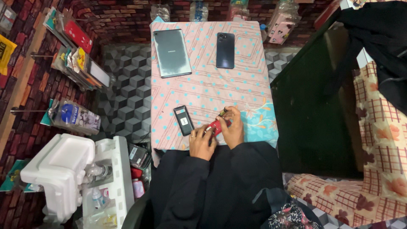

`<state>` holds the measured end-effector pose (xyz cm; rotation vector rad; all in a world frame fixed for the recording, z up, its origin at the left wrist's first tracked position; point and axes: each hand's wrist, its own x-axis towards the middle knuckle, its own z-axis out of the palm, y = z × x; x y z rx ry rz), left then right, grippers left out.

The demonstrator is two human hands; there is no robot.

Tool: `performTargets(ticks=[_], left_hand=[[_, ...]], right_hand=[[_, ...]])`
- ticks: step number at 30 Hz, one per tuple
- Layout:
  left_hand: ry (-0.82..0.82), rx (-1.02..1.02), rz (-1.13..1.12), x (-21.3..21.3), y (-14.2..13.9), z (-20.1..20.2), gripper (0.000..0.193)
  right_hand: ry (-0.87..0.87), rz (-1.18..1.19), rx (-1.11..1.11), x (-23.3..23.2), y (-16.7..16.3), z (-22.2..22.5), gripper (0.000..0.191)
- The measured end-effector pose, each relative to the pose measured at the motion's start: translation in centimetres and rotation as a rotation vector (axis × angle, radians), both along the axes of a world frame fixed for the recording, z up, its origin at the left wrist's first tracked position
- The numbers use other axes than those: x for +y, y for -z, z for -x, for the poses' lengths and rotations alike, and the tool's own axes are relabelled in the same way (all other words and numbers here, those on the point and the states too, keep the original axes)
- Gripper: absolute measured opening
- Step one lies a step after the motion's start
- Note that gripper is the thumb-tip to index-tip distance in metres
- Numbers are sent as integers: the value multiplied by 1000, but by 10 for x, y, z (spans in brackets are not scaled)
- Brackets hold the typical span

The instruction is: The person brushes dust from a disassembled tablet's screen and frame with a small yellow brush, turning the tablet over to clean both sides, then sets it down and works on a red feature phone, using a screwdriver to pry open its back cover and handle the battery.

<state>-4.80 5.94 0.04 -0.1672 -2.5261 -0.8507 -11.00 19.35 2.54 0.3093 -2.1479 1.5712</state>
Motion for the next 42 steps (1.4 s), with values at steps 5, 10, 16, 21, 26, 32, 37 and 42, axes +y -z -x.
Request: performTargets(ticks=[5,10,16,21,26,32,37,42], left_hand=[[-23,-36,69,0,-8,-2,42],[-17,-82,52,0,-7,-2,54],[-32,-110,-17,-1,3,-1,58],[-37,-104,-38,-1,6,0,58],[-40,-106,-41,0,5,-1,57],[-42,-117,-17,0,5,0,58],[-43,-105,-9,0,5,-2,58],[-46,-118,-16,1,4,-2,58]], right_hand=[[11,-62,21,-3,4,-3,50],[31,-85,17,-6,9,0,56],[3,-136,9,-4,2,7,52],[-169,-50,-107,1,-5,9,48],[-320,54,-132,10,-2,7,44],[-108,-48,87,0,7,6,58],[-31,-34,-93,-9,8,12,53],[-333,170,-159,2,1,8,45]])
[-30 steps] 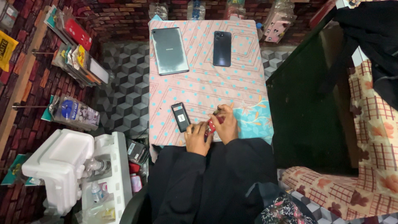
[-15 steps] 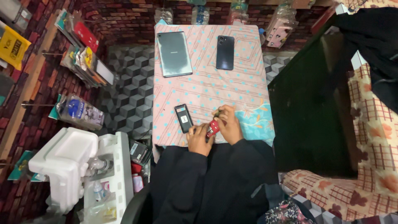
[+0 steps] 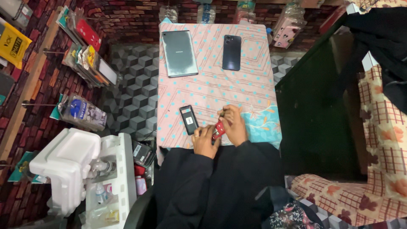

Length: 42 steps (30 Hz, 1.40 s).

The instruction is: The person brushes dust from a disassembled tablet's screen and frame with a small yellow brush, turning the tablet over to clean both sides, then sets it down and works on a red feature phone, using a screwdriver to pry open its back cover and handle the battery.

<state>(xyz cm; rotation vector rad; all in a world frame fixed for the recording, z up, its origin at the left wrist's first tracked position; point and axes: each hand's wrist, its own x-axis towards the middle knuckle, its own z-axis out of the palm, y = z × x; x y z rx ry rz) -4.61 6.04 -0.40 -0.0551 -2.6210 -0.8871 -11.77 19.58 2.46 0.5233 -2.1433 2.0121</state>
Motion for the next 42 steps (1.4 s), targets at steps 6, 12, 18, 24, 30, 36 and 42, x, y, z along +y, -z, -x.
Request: performTargets(ticks=[6,12,18,24,30,36,42], left_hand=[[-9,36,-14,2,2,1,57],[-3,-2,2,1,2,0,57],[-18,-6,-2,3,3,0,57],[-23,5,21,3,5,0,57],[-13,-5,12,2,5,1,59],[-9,-1,2,2,5,-1,58],[-16,9,12,2,8,0,60]], right_hand=[[168,-95,281,1,1,-4,57],[179,-56,-12,-6,4,2,47],[36,91,81,-1,3,-10,43],[271,-39,19,-13,13,0,48],[57,231,-85,-6,6,-6,48],[212,-69,244,-11,1,-7,51],[89,263,-36,-4,15,0,54]])
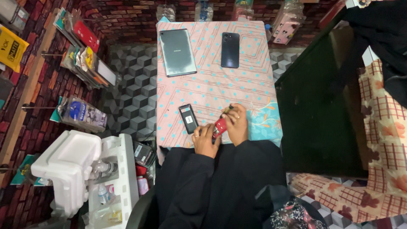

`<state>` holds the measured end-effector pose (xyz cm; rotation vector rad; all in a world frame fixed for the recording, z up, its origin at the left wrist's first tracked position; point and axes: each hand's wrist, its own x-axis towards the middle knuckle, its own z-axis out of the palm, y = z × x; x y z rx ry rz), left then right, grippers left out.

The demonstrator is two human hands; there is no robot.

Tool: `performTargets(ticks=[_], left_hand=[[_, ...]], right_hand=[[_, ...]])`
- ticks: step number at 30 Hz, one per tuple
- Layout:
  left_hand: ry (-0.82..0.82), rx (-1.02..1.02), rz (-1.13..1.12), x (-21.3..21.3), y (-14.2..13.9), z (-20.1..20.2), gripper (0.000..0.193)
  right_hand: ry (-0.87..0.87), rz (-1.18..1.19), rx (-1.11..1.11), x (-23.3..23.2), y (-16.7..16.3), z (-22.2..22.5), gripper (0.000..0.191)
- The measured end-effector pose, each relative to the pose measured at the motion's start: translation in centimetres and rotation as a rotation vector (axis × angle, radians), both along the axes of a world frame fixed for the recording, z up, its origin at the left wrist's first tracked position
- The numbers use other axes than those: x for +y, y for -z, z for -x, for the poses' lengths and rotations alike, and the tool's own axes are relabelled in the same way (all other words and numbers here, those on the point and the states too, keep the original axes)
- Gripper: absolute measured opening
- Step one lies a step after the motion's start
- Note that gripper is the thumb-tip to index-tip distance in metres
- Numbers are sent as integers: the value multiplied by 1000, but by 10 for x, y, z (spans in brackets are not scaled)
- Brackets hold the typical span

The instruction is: The person brushes dust from a disassembled tablet's screen and frame with a small yellow brush, turning the tablet over to clean both sides, then sets it down and works on a red feature phone, using a screwdriver to pry open its back cover and handle the battery.

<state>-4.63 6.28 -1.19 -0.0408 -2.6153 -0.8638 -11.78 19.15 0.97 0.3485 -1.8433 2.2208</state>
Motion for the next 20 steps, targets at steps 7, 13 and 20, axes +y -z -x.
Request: performTargets(ticks=[7,13,20], left_hand=[[28,91,-87,3,3,1,59],[34,96,-152,9,-1,1,62],[37,79,-149,7,-3,1,63]], right_hand=[[69,53,29,7,3,2,57],[93,37,44,7,-3,-4,58],[85,28,39,6,-11,-8,57]])
